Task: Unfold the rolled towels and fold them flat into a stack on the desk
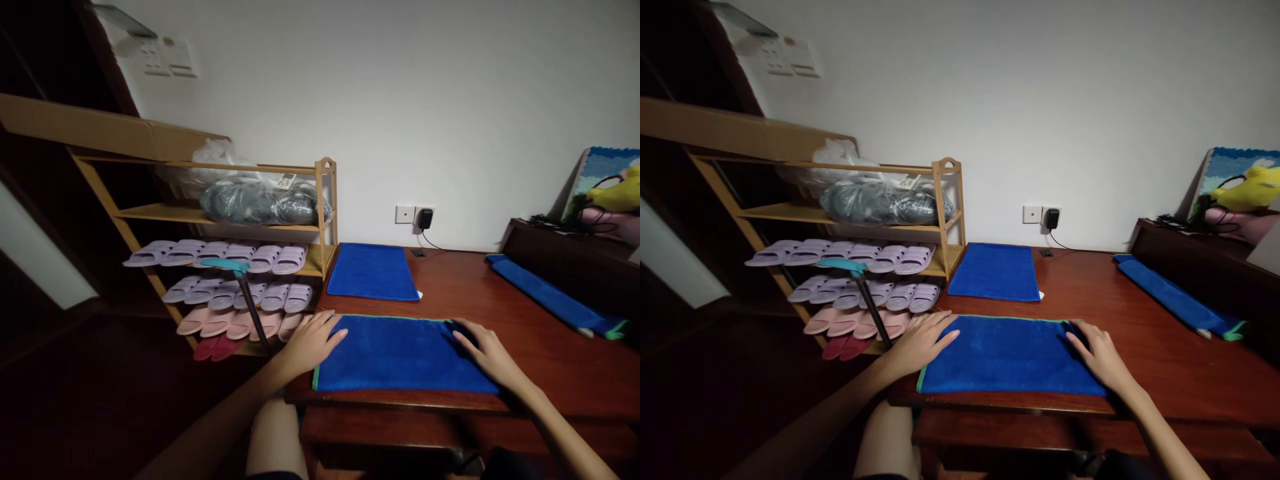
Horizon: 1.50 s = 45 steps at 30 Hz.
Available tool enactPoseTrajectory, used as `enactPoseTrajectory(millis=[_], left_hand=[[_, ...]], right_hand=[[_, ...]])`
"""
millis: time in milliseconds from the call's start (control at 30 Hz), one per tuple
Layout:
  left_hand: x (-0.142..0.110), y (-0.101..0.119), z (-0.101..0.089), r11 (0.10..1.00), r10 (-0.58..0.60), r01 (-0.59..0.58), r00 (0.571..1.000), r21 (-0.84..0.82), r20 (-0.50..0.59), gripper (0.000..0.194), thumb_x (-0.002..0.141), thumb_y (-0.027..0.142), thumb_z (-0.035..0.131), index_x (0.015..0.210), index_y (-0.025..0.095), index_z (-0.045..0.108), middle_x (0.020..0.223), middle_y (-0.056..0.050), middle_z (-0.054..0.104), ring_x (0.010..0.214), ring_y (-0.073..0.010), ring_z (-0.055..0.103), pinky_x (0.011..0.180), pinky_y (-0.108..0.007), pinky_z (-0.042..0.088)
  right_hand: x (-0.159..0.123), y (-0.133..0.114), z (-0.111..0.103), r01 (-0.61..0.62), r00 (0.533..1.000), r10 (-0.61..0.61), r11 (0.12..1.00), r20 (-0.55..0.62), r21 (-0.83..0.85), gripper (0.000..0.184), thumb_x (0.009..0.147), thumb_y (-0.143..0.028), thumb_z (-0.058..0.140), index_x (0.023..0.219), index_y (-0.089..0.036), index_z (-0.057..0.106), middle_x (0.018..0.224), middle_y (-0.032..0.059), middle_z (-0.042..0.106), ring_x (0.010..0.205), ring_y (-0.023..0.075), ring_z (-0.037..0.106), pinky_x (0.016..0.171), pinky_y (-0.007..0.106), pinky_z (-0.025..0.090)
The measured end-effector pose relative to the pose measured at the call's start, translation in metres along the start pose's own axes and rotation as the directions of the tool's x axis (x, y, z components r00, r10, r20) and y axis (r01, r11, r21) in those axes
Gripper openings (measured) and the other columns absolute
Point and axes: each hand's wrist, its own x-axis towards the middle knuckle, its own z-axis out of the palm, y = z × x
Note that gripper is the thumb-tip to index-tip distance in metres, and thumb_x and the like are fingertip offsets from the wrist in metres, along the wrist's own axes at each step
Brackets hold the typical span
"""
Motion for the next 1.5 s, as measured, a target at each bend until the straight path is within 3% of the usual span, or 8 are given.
enactPoseTrajectory(millis=[300,433,600,733,900,1033,1233,1500], left_hand=[[0.011,-0.006,-0.003,0.991,-0.017,0.019,1.0,-0.133,0.016,0.038,0.093,0.045,0.041,0.118,0.02,0.055,0.117,-0.008,0.059,0.112,-0.0261,0.05,0.096,-0.042,0.036],[0.0,0.0,-0.012,0.977,0.041,-0.022,0.995,-0.213,0.086,0.058,0.081,0.058,0.054,0.128,0.024,0.048,0.118,-0.008,0.055,0.112,-0.0278,0.049,0.096,-0.042,0.036],[-0.017,-0.006,-0.01,0.93,0.051,0.003,0.989,-0.367,0.136,0.091,0.065,0.048,0.074,0.141,0.028,0.03,0.128,-0.008,0.045,0.119,-0.0286,0.043,0.099,-0.04,0.036],[-0.022,-0.01,-0.001,0.918,-0.08,0.105,0.994,-0.382,0.079,0.071,0.072,0.046,0.068,0.133,0.024,0.04,0.113,-0.007,0.051,0.109,-0.0272,0.05,0.094,-0.041,0.039],[-0.019,0.003,0.0,0.828,0.037,0.055,0.988,-0.558,0.153,0.055,0.073,0.03,0.066,0.125,0.023,0.047,0.094,0.0,0.054,0.089,-0.0169,0.055,0.084,-0.03,0.045],[-0.023,0.021,-0.004,0.833,0.04,-0.007,0.998,-0.553,0.049,0.052,0.074,0.014,0.058,0.123,0.026,0.049,0.101,-0.001,0.053,0.098,-0.0172,0.053,0.091,-0.031,0.043],[-0.029,0.041,0.003,0.853,0.06,-0.113,0.991,-0.509,-0.119,0.062,0.078,0.005,0.046,0.135,0.029,0.037,0.124,-0.005,0.044,0.115,-0.0187,0.048,0.102,-0.033,0.038],[0.008,0.036,-0.002,0.909,0.106,-0.17,0.977,-0.38,-0.185,0.047,0.081,0.004,0.044,0.123,0.024,0.049,0.131,-0.007,0.041,0.12,-0.0214,0.046,0.104,-0.036,0.038]], right_hand=[[0.001,0.006,0.006,-0.024,0.991,0.042,0.99,0.126,-0.14,0.058,0.088,-0.063,0.03,0.134,-0.031,0.043,0.144,0.0056,0.039,0.133,0.0231,0.033,0.105,0.048,0.027],[0.001,0.002,0.002,-0.015,0.991,0.036,0.987,0.13,-0.157,0.058,0.088,-0.063,0.029,0.134,-0.032,0.042,0.138,0.0045,0.046,0.13,0.0229,0.037,0.105,0.047,0.027],[-0.005,0.0,-0.003,-0.022,0.997,0.035,0.983,0.067,-0.181,0.055,0.087,-0.063,0.03,0.126,-0.031,0.05,0.12,0.0057,0.055,0.113,0.0237,0.048,0.095,0.043,0.035],[-0.01,-0.003,-0.006,-0.041,0.998,0.052,0.972,0.043,-0.232,0.056,0.085,-0.066,0.032,0.117,-0.028,0.057,0.106,0.0074,0.057,0.101,0.0255,0.052,0.086,0.042,0.038],[-0.021,-0.012,-0.008,-0.147,0.987,0.158,0.931,0.005,-0.334,0.056,0.087,-0.064,0.027,0.109,-0.022,0.058,0.099,0.0093,0.056,0.087,0.0249,0.059,0.072,0.036,0.043],[-0.036,-0.022,-0.012,-0.267,0.957,0.291,0.862,-0.011,-0.432,0.051,0.09,-0.059,0.02,0.099,-0.023,0.055,0.099,0.008,0.058,0.072,0.0239,0.063,0.057,0.033,0.041],[-0.049,-0.025,-0.018,-0.274,0.95,0.31,0.875,0.028,-0.398,0.039,0.091,-0.054,0.024,0.092,-0.025,0.051,0.09,0.0051,0.066,0.079,0.0275,0.065,0.058,0.032,0.04],[-0.055,-0.019,-0.014,-0.285,0.957,0.29,0.909,-0.029,-0.304,0.045,0.09,-0.054,0.025,0.115,-0.025,0.05,0.093,0.0073,0.069,0.082,0.0287,0.066,0.062,0.035,0.046]])
